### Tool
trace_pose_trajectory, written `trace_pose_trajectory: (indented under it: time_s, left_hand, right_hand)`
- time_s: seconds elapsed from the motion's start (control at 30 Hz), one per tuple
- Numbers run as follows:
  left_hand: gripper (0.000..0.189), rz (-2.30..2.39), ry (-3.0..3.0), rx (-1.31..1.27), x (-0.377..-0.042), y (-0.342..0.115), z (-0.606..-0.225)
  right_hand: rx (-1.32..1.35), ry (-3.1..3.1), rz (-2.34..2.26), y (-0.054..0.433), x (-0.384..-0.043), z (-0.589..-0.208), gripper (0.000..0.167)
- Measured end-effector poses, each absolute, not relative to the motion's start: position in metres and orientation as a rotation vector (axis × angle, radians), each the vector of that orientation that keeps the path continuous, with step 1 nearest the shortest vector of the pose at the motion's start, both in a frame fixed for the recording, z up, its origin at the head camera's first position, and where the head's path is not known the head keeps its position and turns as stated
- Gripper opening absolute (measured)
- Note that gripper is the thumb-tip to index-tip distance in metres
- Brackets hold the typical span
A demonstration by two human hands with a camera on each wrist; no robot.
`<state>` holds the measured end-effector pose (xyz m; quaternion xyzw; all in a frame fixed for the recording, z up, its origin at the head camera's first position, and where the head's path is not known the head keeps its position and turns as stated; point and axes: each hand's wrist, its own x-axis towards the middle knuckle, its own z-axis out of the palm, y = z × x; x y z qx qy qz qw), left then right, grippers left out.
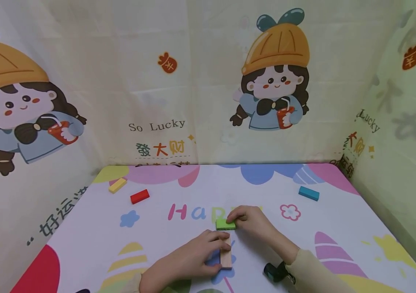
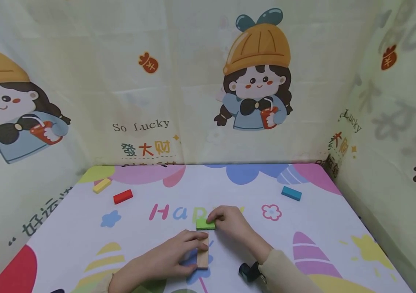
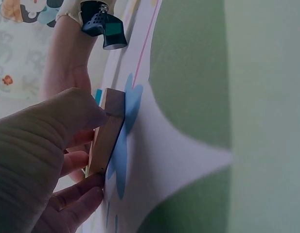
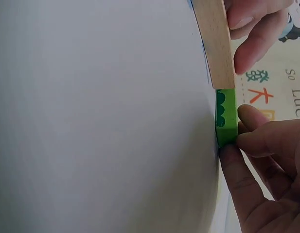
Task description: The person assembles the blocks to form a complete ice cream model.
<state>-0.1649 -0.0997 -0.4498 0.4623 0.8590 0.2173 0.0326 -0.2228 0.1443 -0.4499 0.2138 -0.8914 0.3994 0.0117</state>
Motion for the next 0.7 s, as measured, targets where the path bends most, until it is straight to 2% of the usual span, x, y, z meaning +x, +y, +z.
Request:
trace_pose_trajectory:
  time_s: [0.37,0.7]
  left_hand:
    - [0.038,0.693,2.647,1.408,-0.1656,-0.0988,-0.4536]
    - [0.037,0.710,2.653,1.407,-0.1639,-0.0990,-0.4532]
  right_hand:
    - [0.620,-2.848,1.305,0.1422,-0.2176,-0.4475,0.026]
    - [0.639,-2.842,1.306,0.1437,-0.2151,-0.4462,0.020]
